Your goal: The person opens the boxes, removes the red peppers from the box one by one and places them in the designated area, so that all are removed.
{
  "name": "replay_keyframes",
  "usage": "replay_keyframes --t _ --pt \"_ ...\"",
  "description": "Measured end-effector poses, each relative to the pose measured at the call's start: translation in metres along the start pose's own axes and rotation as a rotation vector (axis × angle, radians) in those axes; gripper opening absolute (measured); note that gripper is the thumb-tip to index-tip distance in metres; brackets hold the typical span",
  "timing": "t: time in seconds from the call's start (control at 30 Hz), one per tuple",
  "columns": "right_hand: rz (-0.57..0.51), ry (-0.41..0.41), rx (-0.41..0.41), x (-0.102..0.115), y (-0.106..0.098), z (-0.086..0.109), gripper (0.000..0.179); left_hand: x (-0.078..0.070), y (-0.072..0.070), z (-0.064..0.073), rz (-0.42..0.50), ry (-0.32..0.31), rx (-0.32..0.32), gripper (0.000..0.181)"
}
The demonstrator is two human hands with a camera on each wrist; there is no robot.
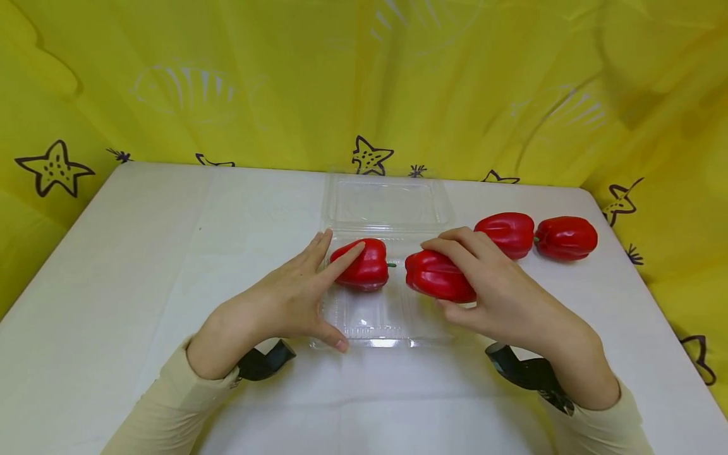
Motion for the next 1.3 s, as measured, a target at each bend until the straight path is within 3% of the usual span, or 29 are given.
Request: replay_keyframes --t 0.17,0.57,0.83,1.3 --pt "0.001 0.079 0.009 -0.011 -0.008 0.006 0.070 0.000 -0.001 0.000 0.024 0.007 -0.014 0.137" --pt "0.058 0.141 -0.025 -0.037 -0.020 0.018 0.070 0.000 -0.001 0.000 0.008 0.000 -0.010 0.139" --pt "0.100 0.324 0.107 -0.068 -0.012 0.025 0.078 0.001 -0.001 0.001 0.042 0.015 0.002 0.138" --pt "0.110 0.397 0.211 -0.096 0.000 0.033 0.075 0.001 -0.003 0.003 0.007 0.040 -0.002 0.136"
Point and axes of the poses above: each hand's wrist, its own z-axis away from the middle knuckle, its own y-axis out of the palm, x = y × z, the point moved 9 cm from there along -z, towards the middle knuckle, and after that the axes turned 6 degrees about x, right-handed, at the moved point
